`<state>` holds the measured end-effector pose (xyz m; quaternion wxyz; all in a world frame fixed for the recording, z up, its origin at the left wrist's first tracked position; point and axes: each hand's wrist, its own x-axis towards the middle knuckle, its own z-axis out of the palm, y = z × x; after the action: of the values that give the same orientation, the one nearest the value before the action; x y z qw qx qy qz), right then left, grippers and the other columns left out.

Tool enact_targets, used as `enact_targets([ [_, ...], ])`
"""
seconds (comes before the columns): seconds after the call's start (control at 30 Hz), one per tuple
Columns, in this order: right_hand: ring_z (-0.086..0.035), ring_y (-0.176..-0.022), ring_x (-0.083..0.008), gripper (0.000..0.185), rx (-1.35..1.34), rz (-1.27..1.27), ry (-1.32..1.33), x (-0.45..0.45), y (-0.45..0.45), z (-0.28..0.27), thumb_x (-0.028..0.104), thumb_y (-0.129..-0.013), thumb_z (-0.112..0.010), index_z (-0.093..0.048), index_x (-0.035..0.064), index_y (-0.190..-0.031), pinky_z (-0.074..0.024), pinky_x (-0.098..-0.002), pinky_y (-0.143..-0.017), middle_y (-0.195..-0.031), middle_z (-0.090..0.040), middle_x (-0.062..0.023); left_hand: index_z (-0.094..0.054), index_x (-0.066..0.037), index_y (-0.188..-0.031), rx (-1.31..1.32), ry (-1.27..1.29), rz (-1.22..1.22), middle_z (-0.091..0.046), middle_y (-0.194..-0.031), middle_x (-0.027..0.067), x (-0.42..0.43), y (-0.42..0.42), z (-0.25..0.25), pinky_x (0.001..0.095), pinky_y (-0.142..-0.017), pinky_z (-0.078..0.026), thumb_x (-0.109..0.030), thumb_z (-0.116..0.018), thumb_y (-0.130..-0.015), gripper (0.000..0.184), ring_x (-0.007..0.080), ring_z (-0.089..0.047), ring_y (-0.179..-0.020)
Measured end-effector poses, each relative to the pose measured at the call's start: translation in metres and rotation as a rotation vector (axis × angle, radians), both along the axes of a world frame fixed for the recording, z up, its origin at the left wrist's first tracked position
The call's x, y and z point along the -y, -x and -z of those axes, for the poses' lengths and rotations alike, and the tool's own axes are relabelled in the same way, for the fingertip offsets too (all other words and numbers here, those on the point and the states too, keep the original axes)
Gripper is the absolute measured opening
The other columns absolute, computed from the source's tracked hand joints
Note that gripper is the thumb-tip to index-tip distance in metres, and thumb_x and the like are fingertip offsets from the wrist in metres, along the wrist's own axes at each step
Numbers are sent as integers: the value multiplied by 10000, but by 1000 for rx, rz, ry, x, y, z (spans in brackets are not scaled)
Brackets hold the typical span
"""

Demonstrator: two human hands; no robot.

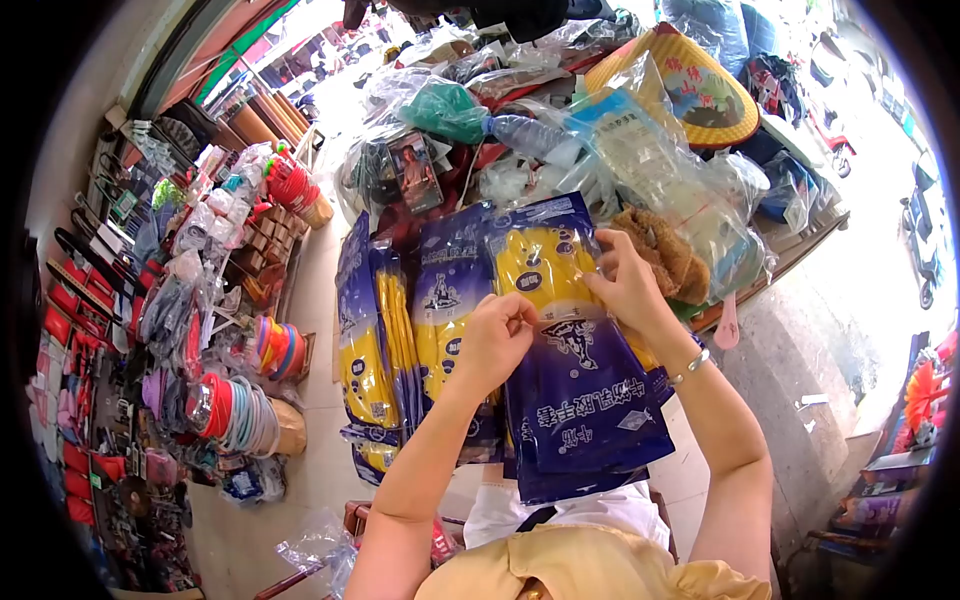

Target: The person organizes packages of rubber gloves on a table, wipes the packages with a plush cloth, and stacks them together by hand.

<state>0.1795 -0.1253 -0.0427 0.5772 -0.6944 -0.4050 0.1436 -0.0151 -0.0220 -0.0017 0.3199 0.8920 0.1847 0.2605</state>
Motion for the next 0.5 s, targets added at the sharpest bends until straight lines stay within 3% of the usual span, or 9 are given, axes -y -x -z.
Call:
enact_targets([
  [0.07,-566,-704,-102,502,12,-25,52,1,-3,-3,22,-788,-662,-462,6,-1248,-472,-251,-624,-821,-588,-70,-618,-38,-816,51,0,-6,-506,-621,59,-2,-1,0,338,-636,-423,33,-583,-739,110,219,-523,-711],
  [0.13,-561,-656,-106,455,-408,-189,50,5,0,-20,31,-799,-664,-459,12,-1204,-453,-252,-578,-778,-597,-69,-616,-35,-814,69,-37,4,-506,-621,60,-3,-1,-4,338,-636,-425,47,-571,-734,123,220,-523,-712],
  [0.27,-555,-603,-107,386,-385,-190,-54,2,-4,-12,25,-811,-653,-461,16,-1146,-432,-260,-524,-734,-596,-75,-614,-33,-818,53,-59,21,-510,-628,62,-9,6,-1,345,-646,-431,77,-544,-723,161,226,-520,-713],
  [0.37,-545,-569,-108,317,-117,-70,113,4,-36,14,19,-814,-647,-456,11,-1067,-426,-269,-508,-704,-596,-57,-616,-36,-833,-12,-164,1,-520,-645,62,-20,14,6,348,-663,-436,81,-536,-719,182,229,-521,-722],
  [0.47,-539,-607,-103,325,-131,-24,186,13,-19,0,21,-813,-644,-458,19,-1080,-432,-265,-560,-709,-577,-41,-618,-41,-849,-34,-163,-43,-529,-665,60,-19,17,8,350,-677,-438,65,-542,-717,186,228,-520,-727],
  [0.5,-533,-646,-100,321,-113,-111,104,16,-13,0,3,-816,-620,-459,23,-1093,-433,-262,-593,-720,-565,-35,-618,-41,-849,-34,-159,-40,-529,-665,60,-18,16,6,350,-677,-438,65,-542,-717,186,228,-520,-727],
])
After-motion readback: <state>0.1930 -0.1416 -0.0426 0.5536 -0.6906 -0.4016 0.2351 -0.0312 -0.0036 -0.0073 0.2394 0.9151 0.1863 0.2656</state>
